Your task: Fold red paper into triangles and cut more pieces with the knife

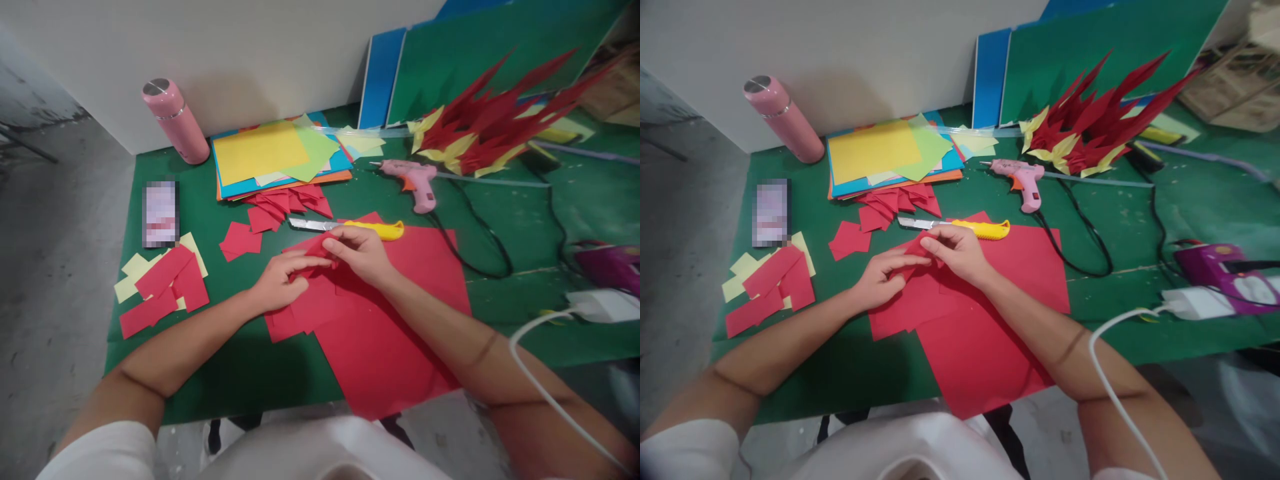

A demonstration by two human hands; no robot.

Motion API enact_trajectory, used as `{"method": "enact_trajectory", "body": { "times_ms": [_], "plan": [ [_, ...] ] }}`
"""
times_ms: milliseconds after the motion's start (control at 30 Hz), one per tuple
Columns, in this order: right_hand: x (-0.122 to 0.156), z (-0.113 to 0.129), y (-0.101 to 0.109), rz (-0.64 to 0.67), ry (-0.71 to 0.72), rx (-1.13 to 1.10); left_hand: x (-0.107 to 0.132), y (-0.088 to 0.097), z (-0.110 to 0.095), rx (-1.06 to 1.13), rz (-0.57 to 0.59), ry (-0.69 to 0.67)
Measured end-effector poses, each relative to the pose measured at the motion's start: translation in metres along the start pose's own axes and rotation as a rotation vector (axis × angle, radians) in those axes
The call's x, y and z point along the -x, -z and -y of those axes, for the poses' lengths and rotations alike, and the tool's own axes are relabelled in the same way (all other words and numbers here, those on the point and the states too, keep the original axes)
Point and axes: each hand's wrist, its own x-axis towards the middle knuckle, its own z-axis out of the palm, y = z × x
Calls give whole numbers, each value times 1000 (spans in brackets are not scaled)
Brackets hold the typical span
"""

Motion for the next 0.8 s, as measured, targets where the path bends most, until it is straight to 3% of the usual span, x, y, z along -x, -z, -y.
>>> {"method": "enact_trajectory", "body": {
  "times_ms": [467, 667, 800],
  "plan": [
    [0, -1, -1, -45, 54, 49, -4, -1, 1, -45, -48, -13],
    [-2, -1, 1, 46, -38, -2, -1, -1, 3, -80, -175, 46],
    [-2, -1, 2, 101, -70, 37, -1, 0, 3, -85, -194, 43]
  ]
}}
